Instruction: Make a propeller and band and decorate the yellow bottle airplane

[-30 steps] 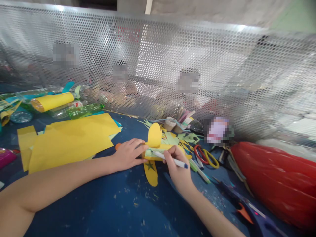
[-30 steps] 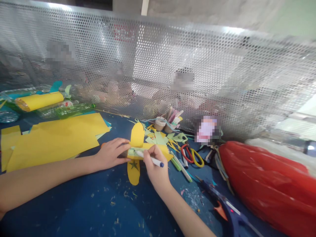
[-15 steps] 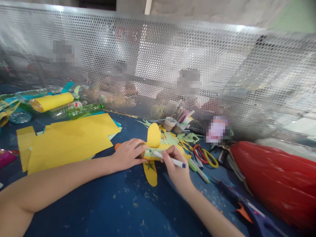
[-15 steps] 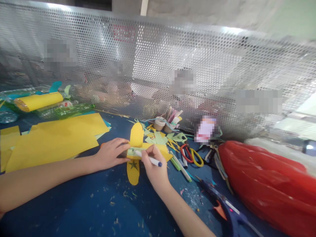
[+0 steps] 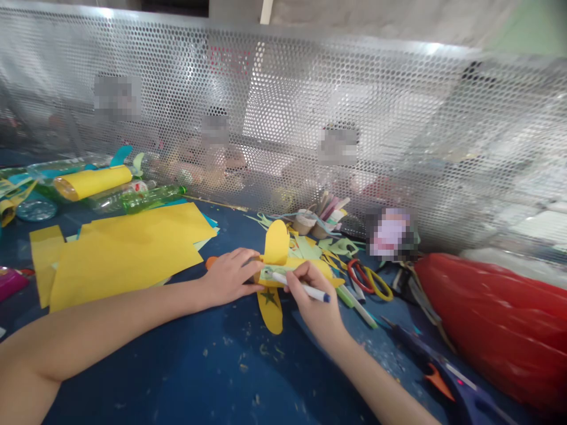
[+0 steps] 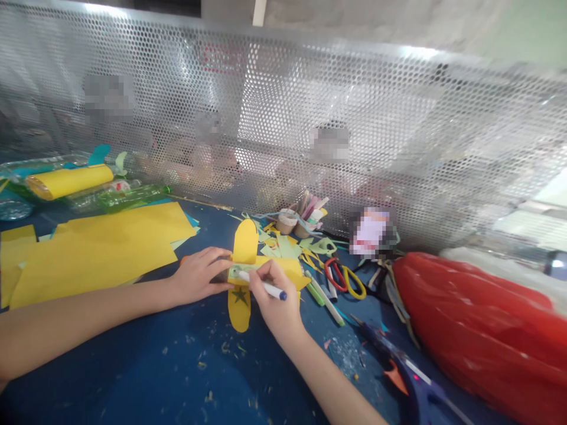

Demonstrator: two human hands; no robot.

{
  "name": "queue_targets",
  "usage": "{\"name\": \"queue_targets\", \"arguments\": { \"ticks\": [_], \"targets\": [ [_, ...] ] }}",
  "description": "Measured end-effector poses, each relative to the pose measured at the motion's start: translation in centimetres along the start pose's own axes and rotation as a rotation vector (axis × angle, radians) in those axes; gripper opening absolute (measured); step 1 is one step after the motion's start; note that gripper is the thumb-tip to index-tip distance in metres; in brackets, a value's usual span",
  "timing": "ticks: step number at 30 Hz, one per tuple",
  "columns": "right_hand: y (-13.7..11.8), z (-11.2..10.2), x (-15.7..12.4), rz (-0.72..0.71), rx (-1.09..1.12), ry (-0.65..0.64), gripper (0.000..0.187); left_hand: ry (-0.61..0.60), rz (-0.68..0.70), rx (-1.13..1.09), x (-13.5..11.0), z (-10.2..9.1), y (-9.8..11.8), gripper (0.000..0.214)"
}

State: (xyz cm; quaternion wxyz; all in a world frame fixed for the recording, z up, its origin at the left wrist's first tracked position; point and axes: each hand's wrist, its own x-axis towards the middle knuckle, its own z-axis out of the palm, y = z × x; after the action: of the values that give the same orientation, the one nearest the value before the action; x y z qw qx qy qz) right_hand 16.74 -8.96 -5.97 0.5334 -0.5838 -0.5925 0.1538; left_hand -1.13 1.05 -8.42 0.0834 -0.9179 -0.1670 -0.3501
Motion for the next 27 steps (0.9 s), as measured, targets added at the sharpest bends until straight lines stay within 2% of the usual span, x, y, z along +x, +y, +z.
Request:
{"name": "queue_targets", "arguments": {
  "ticks": [27],
  "targets": [
    [-0.35, -0.01, 0.11, 0.011, 0.051, -0.058, 0.025, 0.024, 0.01, 0.005, -0.02, 0.09, 0.02, 0.038]
  ]
}}
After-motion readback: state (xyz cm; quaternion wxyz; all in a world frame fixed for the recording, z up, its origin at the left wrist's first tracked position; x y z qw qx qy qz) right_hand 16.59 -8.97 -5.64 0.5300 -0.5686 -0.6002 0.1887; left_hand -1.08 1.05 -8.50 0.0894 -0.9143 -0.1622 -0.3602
